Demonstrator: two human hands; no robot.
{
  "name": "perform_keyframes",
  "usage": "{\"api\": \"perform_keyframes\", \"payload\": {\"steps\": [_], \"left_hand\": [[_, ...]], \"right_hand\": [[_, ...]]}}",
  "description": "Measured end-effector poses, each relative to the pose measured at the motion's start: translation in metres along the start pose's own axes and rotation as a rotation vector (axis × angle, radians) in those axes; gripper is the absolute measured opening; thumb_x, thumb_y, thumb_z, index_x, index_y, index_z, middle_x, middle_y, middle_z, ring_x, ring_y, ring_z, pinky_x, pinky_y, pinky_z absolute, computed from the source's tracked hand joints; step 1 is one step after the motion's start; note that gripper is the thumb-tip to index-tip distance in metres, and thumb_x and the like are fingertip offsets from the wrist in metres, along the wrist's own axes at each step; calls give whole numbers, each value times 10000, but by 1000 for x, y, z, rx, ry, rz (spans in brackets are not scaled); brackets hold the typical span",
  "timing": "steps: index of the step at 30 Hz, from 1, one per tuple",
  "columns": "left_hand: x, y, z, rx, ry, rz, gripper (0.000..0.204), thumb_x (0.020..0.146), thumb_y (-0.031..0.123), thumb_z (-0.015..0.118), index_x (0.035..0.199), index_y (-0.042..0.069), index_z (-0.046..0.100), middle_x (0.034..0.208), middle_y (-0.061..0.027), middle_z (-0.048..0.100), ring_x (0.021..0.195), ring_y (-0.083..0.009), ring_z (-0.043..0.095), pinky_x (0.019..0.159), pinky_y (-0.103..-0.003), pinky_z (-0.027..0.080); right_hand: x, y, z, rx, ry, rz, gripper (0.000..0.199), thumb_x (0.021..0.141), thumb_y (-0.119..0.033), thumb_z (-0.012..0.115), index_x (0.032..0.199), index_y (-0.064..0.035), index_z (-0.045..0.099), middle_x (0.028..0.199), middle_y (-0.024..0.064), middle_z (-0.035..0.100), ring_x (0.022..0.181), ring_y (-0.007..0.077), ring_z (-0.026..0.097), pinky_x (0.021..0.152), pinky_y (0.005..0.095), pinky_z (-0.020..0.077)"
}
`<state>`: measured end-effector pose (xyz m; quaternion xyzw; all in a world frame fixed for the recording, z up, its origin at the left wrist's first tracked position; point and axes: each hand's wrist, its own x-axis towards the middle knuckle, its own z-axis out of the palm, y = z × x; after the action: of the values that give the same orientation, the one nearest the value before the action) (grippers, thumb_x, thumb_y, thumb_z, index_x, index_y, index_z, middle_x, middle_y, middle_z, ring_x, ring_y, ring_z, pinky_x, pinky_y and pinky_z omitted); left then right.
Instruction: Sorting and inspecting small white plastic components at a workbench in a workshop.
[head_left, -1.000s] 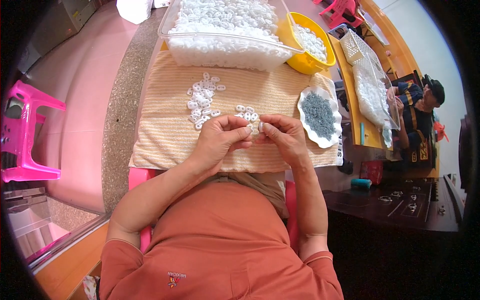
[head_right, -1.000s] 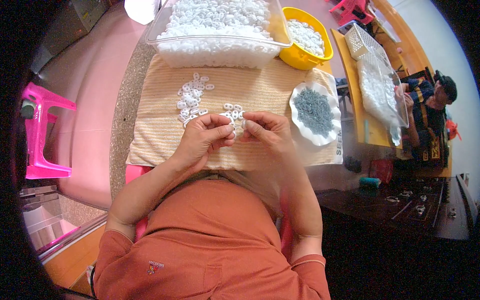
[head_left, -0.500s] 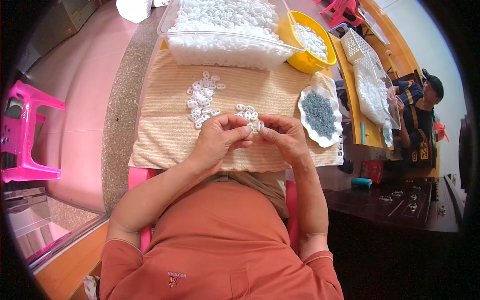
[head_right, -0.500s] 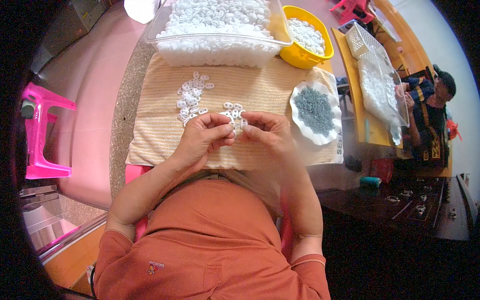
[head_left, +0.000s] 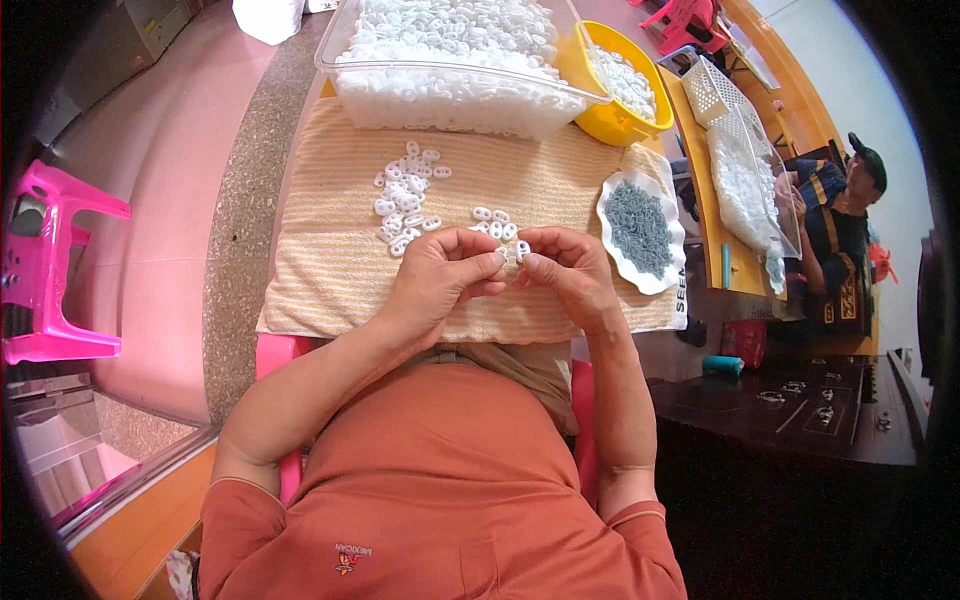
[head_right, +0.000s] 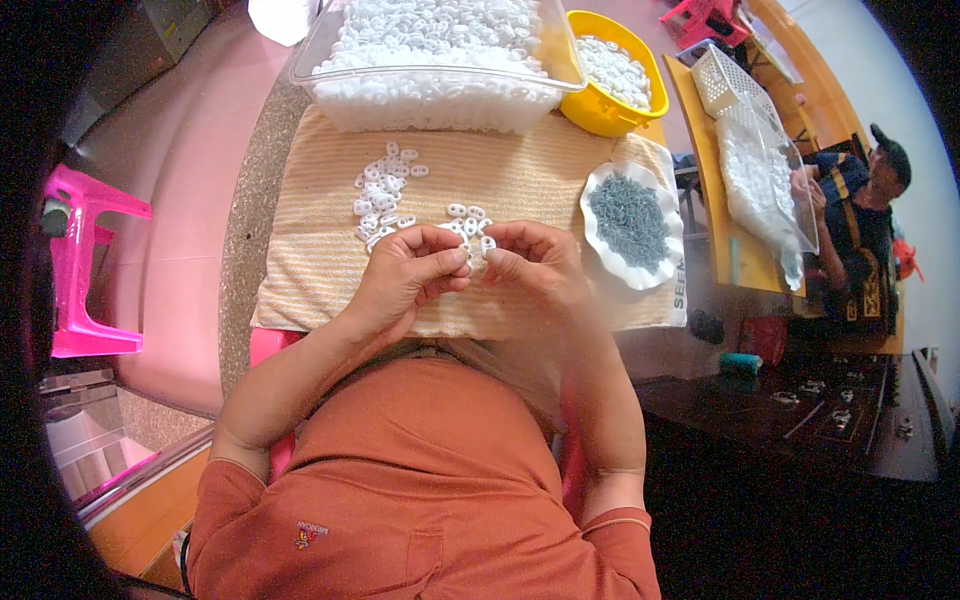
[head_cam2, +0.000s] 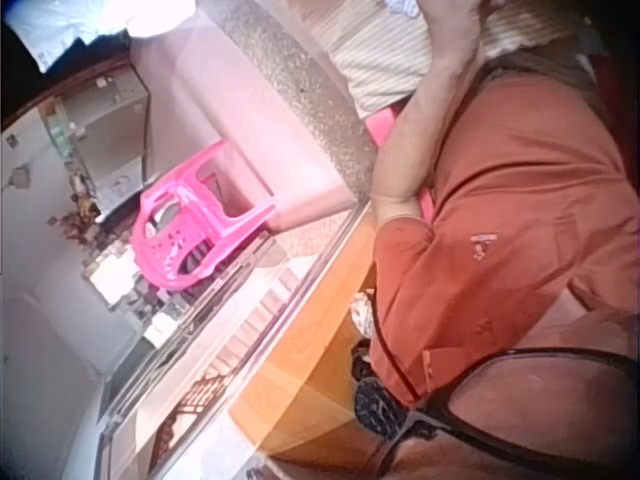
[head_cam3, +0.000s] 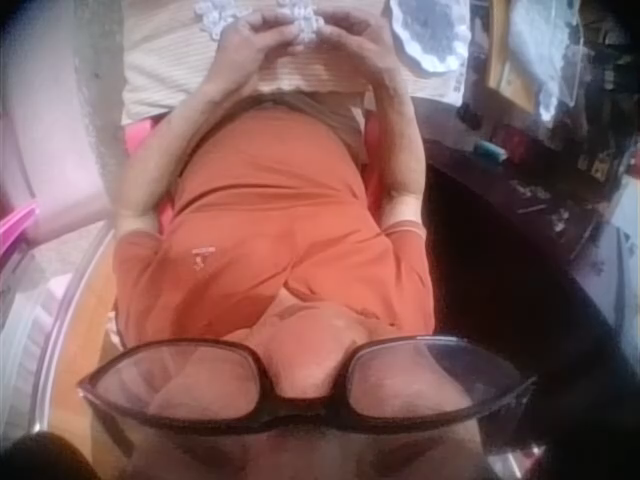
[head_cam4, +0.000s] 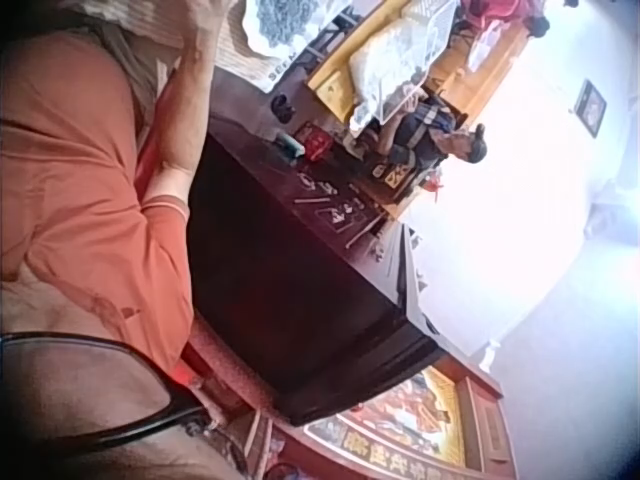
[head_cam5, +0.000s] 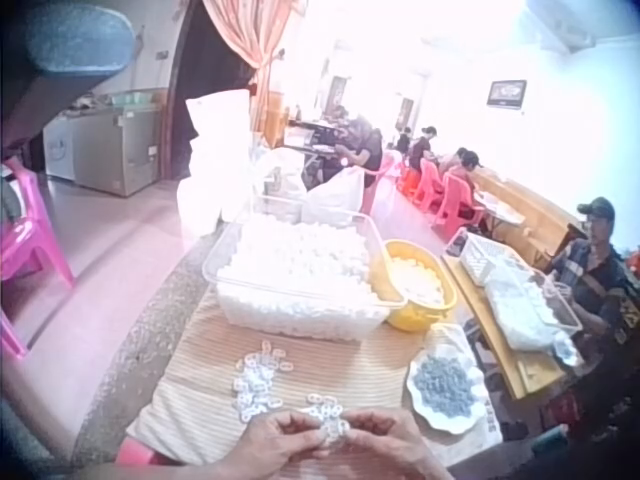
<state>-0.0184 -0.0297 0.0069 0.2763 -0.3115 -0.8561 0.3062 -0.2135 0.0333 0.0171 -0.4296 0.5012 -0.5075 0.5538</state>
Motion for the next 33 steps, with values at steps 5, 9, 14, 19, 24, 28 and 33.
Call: {"api": "perform_keyframes", "payload": {"steps": [5,9,14,19,24,28,33], "left_hand": [[0,0,0,0,2,-2,121,862,53,677,965,18,624,867,-60,659,757,-117,643,682,-248,572],[0,-1,-1,-1,-5,-3,124,862,53,678,968,18,622,874,-61,658,761,-120,644,687,-249,573],[-1,0,-1,-3,-1,-9,134,862,53,679,976,17,618,876,-62,658,766,-124,648,690,-250,574],[-1,1,1,-5,0,-19,141,862,51,678,983,17,614,880,-63,657,769,-125,651,693,-252,578],[-1,2,0,-3,-7,-21,134,867,53,672,983,18,614,874,-60,655,771,-122,651,694,-252,581],[0,1,-1,3,-22,-16,120,875,57,663,977,16,615,879,-62,657,778,-121,649,699,-252,579],[1,0,-2,-1,-31,-24,113,876,55,661,972,15,617,886,-68,661,778,-119,643,704,-255,573]], "right_hand": [[-1,0,-1,19,19,-19,266,876,-46,661,1122,45,618,970,98,684,809,130,647,715,260,540],[-1,0,-2,18,16,-12,262,876,-38,656,1120,47,618,976,103,682,825,138,652,732,270,548],[-1,-4,0,-22,8,-3,255,875,-41,657,1111,51,624,983,109,682,846,144,658,741,276,559],[-1,-2,-1,-28,5,-6,259,875,-49,664,1110,51,627,973,108,685,837,144,659,742,274,560],[-2,-1,2,-13,12,8,257,873,-35,662,1113,50,626,974,112,687,831,147,661,751,272,558],[-1,-2,6,7,7,11,260,869,-7,654,1121,52,623,981,117,688,858,160,666,767,277,557],[-2,-3,9,4,6,25,267,869,6,646,1131,55,618,986,123,687,882,172,669,786,287,556]]}}
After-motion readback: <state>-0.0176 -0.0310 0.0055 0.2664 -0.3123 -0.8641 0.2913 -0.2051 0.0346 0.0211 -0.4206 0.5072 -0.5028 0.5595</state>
